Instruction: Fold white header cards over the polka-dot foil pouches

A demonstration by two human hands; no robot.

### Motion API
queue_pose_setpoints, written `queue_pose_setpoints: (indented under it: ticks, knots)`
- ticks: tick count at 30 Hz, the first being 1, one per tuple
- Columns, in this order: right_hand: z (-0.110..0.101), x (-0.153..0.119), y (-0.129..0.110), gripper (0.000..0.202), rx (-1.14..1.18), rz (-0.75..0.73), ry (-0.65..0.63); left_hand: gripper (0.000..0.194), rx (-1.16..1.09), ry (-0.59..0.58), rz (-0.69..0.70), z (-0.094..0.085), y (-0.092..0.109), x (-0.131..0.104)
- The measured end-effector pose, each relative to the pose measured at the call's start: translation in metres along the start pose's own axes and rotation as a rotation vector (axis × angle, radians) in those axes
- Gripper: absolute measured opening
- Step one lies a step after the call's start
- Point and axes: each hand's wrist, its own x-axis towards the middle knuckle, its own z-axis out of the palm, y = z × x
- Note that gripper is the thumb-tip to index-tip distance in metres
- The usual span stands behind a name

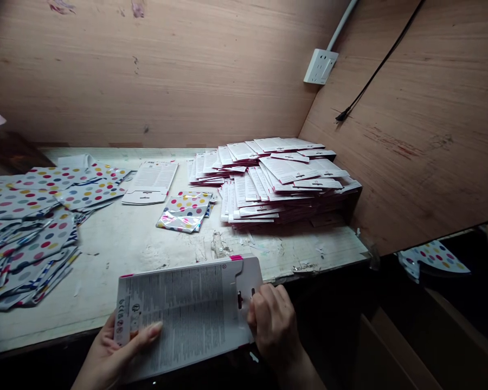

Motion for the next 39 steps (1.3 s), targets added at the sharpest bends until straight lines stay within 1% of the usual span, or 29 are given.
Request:
queue_pose_setpoints:
  ticks: [2,5,6,7,9,11,12,14,17,19,22,24,26,28,30,32,35,37,39]
  knots:
    - [-0.001,-0.003,0.004,0.015,0.038,-0.004,0.023,0.063,0.004,-0.007,-0.003,0.0,-0.001,-0.001]
    - [0.001,-0.009,-0.001,0.015,0.052,0.092,0.055,0.063,0.085,0.007,0.059,0.0,-0.009,-0.005]
    - [0.001,-0.01,-0.005,0.016,0.055,0.163,0.064,0.063,0.128,0.027,0.101,0.0,-0.012,-0.007]
    - [0.001,-0.011,-0.01,0.016,0.08,0.264,0.071,0.062,0.17,0.048,0.144,0.0,-0.015,-0.008]
    - [-0.004,-0.012,-0.019,0.017,0.192,0.514,0.088,0.061,0.212,0.064,0.183,0.001,-0.018,-0.009]
    - [-0.014,-0.015,-0.023,0.021,0.317,0.713,0.093,0.061,0.174,0.032,0.145,0.001,-0.017,-0.006]
    - [-0.02,-0.017,-0.022,0.022,0.346,0.759,0.08,0.06,0.137,0.014,0.109,0.0,-0.015,-0.004]
    - [-0.033,-0.025,-0.014,0.024,0.318,0.747,0.015,0.061,0.071,-0.013,0.048,-0.004,-0.009,0.003]
    - [-0.045,-0.041,0.006,0.022,0.232,0.651,-0.14,0.066,0.021,-0.03,0.017,-0.014,0.0,0.014]
    - [-0.048,-0.051,0.019,0.024,0.146,0.612,-0.279,0.072,0.005,-0.025,0.027,-0.021,0.002,0.02]
    - [-0.047,-0.062,0.033,0.037,-0.005,0.62,-0.495,0.079,0.003,-0.016,0.042,-0.027,0.003,0.024]
    - [-0.045,-0.067,0.042,0.042,-0.039,0.615,-0.558,0.083,0.004,-0.014,0.042,-0.029,0.002,0.024]
    - [-0.045,-0.07,0.049,0.045,0.005,0.618,-0.56,0.082,0.004,-0.012,0.043,-0.03,0.002,0.023]
    - [-0.047,-0.068,0.052,0.045,0.092,0.651,-0.534,0.079,0.002,-0.016,0.048,-0.031,0.002,0.023]
    - [-0.05,-0.058,0.048,0.041,0.2,0.718,-0.49,0.077,0.003,-0.02,0.045,-0.032,0.002,0.023]
    - [-0.051,-0.042,0.034,0.036,0.363,0.814,-0.416,0.077,0.006,-0.024,0.04,-0.031,0.002,0.023]
    - [-0.047,-0.013,0.003,0.038,0.812,0.952,-0.323,0.071,0.031,-0.043,0.042,-0.03,0.0,0.022]
    - [-0.041,0.002,-0.013,0.036,1.078,0.994,-0.306,0.065,0.051,-0.058,0.045,-0.028,-0.002,0.021]
    - [-0.034,0.01,-0.021,0.029,1.178,1.008,-0.313,0.061,0.062,-0.067,0.048,-0.028,-0.003,0.02]
